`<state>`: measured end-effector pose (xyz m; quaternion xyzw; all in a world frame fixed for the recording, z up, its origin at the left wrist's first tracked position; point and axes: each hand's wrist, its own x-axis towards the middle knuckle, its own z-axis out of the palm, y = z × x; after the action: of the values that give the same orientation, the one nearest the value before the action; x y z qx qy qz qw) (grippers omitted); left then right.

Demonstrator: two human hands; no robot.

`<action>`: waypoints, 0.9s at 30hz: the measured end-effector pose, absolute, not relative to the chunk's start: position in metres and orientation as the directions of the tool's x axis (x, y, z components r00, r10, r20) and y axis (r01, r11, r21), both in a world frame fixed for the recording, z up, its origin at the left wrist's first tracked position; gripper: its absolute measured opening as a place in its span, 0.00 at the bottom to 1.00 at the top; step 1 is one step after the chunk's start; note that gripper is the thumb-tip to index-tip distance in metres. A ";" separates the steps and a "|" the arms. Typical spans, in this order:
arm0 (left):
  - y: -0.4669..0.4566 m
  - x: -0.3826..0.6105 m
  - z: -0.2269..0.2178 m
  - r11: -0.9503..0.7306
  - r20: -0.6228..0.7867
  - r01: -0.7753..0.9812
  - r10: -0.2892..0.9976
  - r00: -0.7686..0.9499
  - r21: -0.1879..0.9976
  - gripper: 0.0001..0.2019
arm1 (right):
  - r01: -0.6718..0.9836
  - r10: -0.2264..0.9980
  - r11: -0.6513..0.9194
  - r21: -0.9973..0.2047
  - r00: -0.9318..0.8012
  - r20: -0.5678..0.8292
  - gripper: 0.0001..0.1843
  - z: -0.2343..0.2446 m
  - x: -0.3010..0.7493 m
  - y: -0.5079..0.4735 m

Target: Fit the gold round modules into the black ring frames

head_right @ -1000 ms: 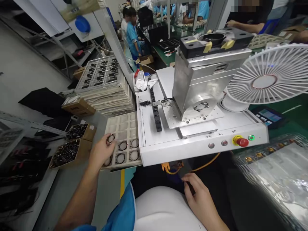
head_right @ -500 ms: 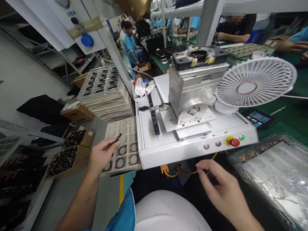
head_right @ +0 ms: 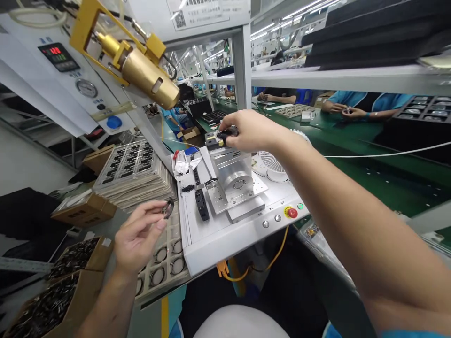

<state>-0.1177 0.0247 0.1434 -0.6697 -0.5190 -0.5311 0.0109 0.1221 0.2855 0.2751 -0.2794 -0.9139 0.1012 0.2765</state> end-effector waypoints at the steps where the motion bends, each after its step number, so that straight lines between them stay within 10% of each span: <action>1: 0.032 -0.116 0.154 -0.467 0.737 0.724 0.671 -0.084 0.507 0.11 | 0.439 0.564 0.821 -0.366 -0.724 0.397 0.17 0.281 0.119 0.293; 8: 0.132 -0.084 0.227 -0.515 0.843 0.809 0.536 0.047 0.283 0.02 | 0.189 0.477 0.863 -0.469 -0.611 0.632 0.13 0.268 0.127 0.303; 13: 0.201 -0.051 0.264 -0.459 0.692 0.855 0.699 0.178 0.243 0.09 | 0.029 0.611 0.770 -0.637 -0.319 0.724 0.13 0.216 0.171 0.267; 21: 0.200 -0.057 0.254 -0.448 0.490 0.889 0.798 0.350 0.095 0.35 | 0.120 0.963 0.228 -0.966 -0.174 0.205 0.27 0.072 0.272 0.198; 27: 0.209 -0.063 0.244 -0.498 0.551 0.863 0.700 0.454 -0.079 0.47 | 0.384 0.971 0.049 -0.922 -0.235 -0.046 0.44 0.013 0.287 0.187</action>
<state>-0.0628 0.2092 0.2441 -0.8342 -0.4685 -0.2308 0.1770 0.2870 0.1866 0.0128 -0.5245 -0.6459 0.4477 0.3276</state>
